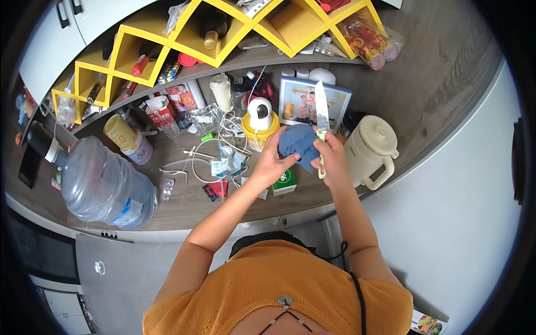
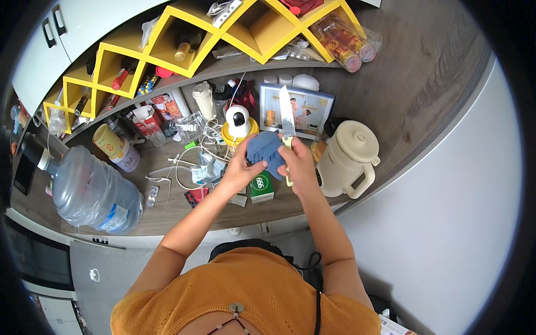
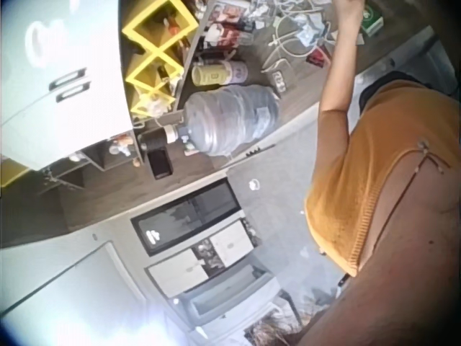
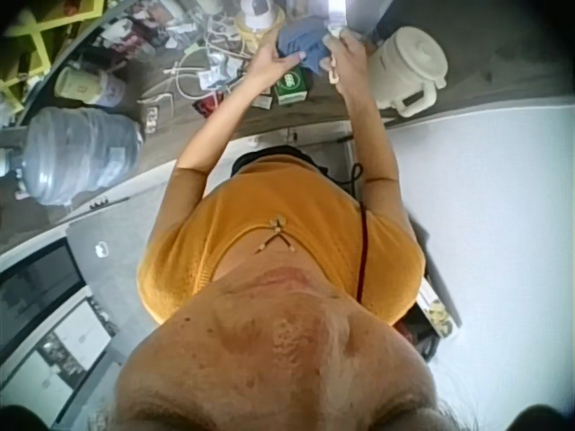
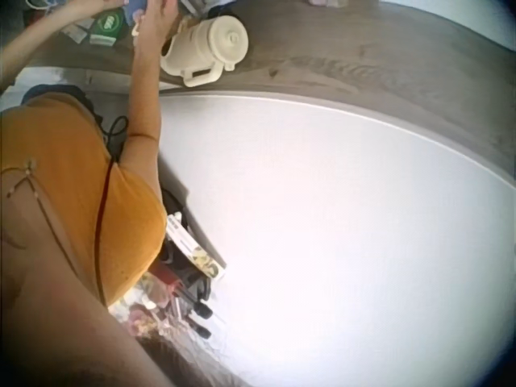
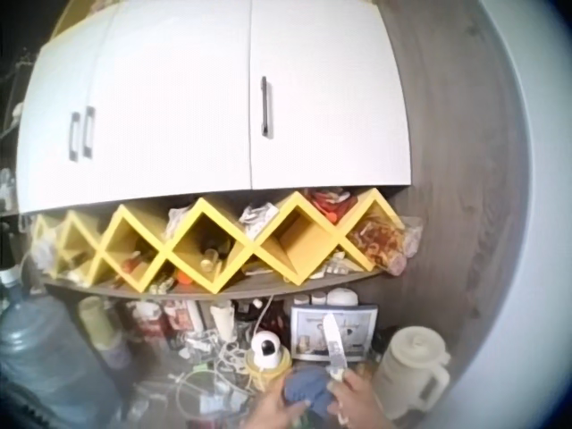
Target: The person untangles a white power cord by hand, handles a blue cloth, and moves several boxes and a container, placing items into a yellow geometric shelf.
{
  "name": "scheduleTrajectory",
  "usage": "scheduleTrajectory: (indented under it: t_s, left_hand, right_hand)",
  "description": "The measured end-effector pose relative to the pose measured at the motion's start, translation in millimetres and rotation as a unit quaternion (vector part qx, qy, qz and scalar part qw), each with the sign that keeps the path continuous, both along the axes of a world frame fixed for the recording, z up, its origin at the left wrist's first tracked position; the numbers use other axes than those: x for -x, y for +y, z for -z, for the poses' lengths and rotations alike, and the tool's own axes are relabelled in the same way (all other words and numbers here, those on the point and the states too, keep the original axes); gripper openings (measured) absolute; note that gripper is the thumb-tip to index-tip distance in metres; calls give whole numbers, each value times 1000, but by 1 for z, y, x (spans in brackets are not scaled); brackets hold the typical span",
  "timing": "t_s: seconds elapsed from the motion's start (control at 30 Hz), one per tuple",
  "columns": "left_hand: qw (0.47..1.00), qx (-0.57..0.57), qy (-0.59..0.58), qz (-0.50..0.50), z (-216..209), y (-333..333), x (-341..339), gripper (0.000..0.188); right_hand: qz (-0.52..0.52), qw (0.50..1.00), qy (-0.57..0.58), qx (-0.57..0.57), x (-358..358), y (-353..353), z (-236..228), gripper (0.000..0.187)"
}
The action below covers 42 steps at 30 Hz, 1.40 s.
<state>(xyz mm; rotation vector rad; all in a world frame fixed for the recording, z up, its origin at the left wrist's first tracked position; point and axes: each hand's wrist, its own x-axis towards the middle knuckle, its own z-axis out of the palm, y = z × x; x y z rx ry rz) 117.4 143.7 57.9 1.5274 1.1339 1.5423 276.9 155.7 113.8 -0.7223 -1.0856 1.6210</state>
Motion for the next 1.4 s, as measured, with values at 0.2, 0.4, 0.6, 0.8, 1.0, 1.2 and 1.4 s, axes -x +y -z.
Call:
scheduleTrajectory:
  t_s: [0.2, 0.4, 0.6, 0.8, 1.0, 1.2, 1.4]
  left_hand:
    - [963, 104, -248, 32, -35, 5, 10, 30]
    - [968, -23, -249, -24, -85, 33, 24, 34]
    - [972, -64, -220, -49, -123, 59, 30, 37]
    - [979, -87, -172, -65, -151, 93, 31, 38]
    - [981, -177, -18, -79, -197, 166, 25, 45]
    - [978, -201, -11, -55, -193, 171, 34, 45]
    - [956, -235, 51, -169, -174, 137, 59, 33]
  right_hand:
    - [-24, 998, -54, -38, 1, -6, -14, 34]
    - [81, 976, -172, -104, -21, -6, 1, 36]
    - [201, 850, -373, -312, -38, 7, -3, 33]
    - [217, 762, -438, -425, -41, 18, -18, 29]
    - [321, 687, -467, -455, -11, 65, -69, 31]
    - [341, 628, -560, -419, 10, 117, -102, 28]
    - [357, 546, -534, -538, 30, 152, -128, 18]
